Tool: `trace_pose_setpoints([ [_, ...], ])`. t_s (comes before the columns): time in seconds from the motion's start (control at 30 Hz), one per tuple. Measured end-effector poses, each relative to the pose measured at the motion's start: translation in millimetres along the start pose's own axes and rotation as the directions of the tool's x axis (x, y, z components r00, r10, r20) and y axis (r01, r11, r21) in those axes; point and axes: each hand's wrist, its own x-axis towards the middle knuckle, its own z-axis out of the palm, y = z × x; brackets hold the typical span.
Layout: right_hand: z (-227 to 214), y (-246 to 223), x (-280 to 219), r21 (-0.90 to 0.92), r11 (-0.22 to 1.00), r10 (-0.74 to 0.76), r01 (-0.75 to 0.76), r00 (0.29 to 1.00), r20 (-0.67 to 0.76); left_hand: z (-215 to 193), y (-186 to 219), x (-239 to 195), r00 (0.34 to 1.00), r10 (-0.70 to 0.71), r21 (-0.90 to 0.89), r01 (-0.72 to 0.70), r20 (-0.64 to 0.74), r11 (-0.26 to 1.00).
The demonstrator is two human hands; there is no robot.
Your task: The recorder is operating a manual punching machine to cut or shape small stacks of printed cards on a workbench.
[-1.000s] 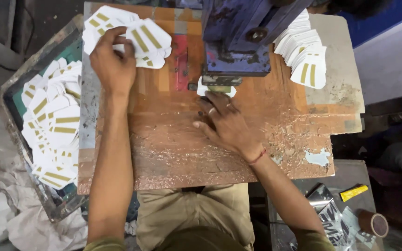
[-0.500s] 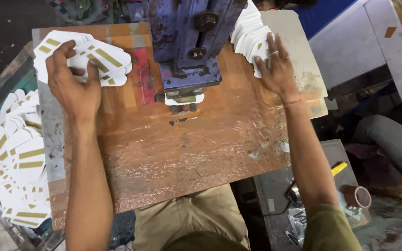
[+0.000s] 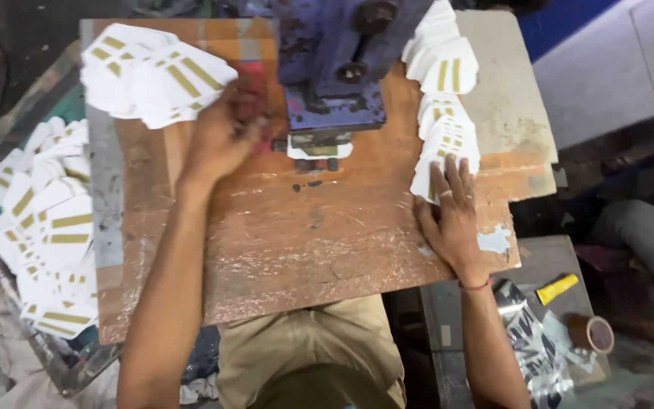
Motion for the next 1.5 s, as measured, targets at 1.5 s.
trace_pose_setpoints([
  [1.5,31.6,-140.9,-10.5,0.191,0.940,-0.313,0.284,0.938,0.147,-67.8,20.3,5.4,0.906,0.016,0.109,0.033,-0.424,0.994],
])
